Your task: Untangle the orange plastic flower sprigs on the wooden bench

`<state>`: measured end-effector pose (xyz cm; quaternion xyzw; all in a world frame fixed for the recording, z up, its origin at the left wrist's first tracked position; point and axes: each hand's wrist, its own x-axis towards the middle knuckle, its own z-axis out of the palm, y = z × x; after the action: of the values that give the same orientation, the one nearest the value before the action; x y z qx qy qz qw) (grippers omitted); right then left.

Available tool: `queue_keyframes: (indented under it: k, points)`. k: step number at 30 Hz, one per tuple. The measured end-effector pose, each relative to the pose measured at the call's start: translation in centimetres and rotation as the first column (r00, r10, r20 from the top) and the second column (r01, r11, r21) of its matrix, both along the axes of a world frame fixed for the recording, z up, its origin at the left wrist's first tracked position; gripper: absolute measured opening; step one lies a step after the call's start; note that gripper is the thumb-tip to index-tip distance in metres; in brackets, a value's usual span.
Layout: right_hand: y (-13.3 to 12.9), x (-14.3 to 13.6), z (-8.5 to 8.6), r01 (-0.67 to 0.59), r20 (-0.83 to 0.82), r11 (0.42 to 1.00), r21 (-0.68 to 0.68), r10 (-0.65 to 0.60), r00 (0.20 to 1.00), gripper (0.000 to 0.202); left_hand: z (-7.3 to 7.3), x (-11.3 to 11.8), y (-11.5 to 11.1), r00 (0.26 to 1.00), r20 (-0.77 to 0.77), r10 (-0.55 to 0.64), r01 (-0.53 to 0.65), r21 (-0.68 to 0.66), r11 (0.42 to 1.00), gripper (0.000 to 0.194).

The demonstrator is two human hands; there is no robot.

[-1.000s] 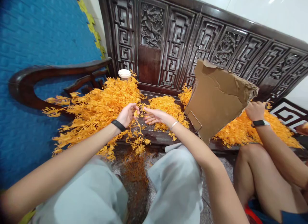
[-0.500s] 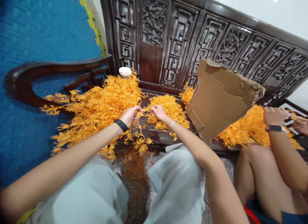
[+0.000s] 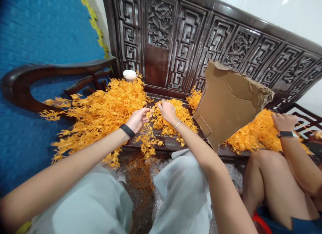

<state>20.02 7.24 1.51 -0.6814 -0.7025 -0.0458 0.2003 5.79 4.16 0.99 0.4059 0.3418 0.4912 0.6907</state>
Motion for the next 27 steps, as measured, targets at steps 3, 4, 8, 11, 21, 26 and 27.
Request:
queue_keyframes:
  k: [3, 4, 8, 11, 21, 26, 27]
  points:
    - [0.3, -0.4, 0.3, 0.001, 0.027, 1.000, 0.003, -0.001, 1.000, 0.030, 0.3, -0.2, -0.2, 1.000, 0.018, 0.011, -0.011, 0.009, 1.000, 0.013]
    - [0.4, -0.5, 0.4, -0.001, 0.033, 1.000, 0.001, 0.001, 0.999, 0.029, 0.4, -0.3, -0.2, 1.000, 0.024, 0.015, -0.016, 0.008, 1.000, 0.013]
    - [0.7, -1.5, 0.7, 0.005, 0.044, 1.000, -0.020, -0.004, 0.999, 0.030, 0.8, -0.8, -0.3, 0.998, 0.058, 0.039, -0.038, -0.021, 0.999, 0.013]
    - [1.0, -2.1, 0.8, 0.007, 0.035, 0.999, -0.037, -0.005, 0.999, 0.030, 1.0, -1.0, -0.4, 0.995, 0.083, 0.053, -0.051, -0.033, 0.998, 0.012]
    - [2.0, -4.1, 1.3, -0.029, 0.001, 0.998, -0.054, 0.029, 1.000, 0.031, 1.3, -2.2, -0.2, 0.972, 0.146, 0.185, -0.179, -0.058, 0.982, 0.013]
    - [2.5, -4.9, 1.3, -0.049, -0.017, 0.997, -0.059, 0.048, 0.999, 0.032, 1.4, -3.0, -0.1, 0.966, 0.153, 0.209, -0.196, -0.095, 0.976, 0.014]
    - [2.6, -5.1, 1.3, -0.048, -0.022, 0.998, -0.050, 0.047, 0.999, 0.032, 1.6, -3.0, 0.0, 0.964, 0.157, 0.214, -0.199, -0.103, 0.974, 0.015]
